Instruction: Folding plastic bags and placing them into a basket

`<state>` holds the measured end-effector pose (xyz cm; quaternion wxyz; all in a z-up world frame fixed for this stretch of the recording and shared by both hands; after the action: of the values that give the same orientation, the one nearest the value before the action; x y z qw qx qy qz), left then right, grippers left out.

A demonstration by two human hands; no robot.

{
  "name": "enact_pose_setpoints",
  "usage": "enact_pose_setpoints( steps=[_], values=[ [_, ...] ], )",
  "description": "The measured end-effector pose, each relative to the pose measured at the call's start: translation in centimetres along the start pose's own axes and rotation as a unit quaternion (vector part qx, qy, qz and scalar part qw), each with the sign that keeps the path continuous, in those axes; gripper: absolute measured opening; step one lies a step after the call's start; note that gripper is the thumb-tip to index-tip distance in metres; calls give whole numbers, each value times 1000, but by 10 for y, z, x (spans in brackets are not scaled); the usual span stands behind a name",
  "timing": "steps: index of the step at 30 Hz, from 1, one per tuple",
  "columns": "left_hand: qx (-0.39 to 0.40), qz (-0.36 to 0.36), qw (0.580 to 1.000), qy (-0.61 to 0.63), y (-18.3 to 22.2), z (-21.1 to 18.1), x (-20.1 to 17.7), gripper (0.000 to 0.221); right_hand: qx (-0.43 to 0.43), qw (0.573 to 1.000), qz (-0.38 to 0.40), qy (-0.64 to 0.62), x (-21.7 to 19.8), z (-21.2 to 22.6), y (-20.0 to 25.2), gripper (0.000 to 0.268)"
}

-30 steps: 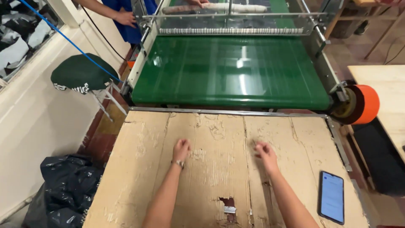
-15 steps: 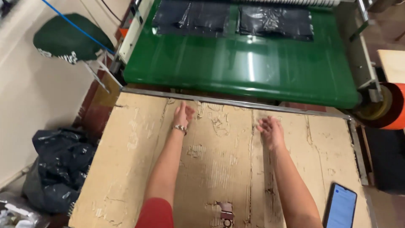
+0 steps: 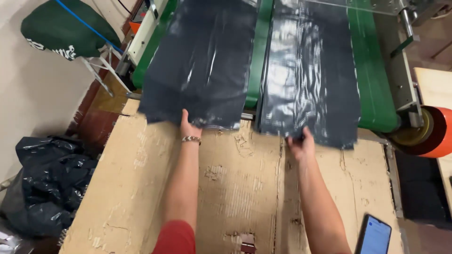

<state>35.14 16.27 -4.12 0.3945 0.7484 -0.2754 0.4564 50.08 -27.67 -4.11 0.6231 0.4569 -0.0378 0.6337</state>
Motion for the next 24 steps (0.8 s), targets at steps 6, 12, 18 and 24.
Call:
enact_pose_setpoints(
  steps=[6,12,18,24],
  values=[
    [125,-207,958,-154,165,-67,13,46,106,983,71,-128,-53,-77,197,19],
    [207,-71,460,-860,342,-130,-49,80,274,890,363,36,11,-215,342,92],
    [-16,314,554,-771,484,-144,-7,35,285,948,28,139,109,-190,399,112],
    [-69,-185,926,-323,505,-243,-177,98,163,917,91,353,5,-231,350,65]
  ],
)
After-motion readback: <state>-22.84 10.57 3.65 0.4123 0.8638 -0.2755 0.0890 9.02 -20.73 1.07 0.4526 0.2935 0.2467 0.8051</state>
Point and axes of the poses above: each hand's wrist, its own y-axis away from the middle knuckle, its own x-axis out of the palm, z = x × y, the point moved 6 cm from there along -y, towards the middle knuckle, and after that the axes turned 12 degrees about z, right-handed, at the moved point
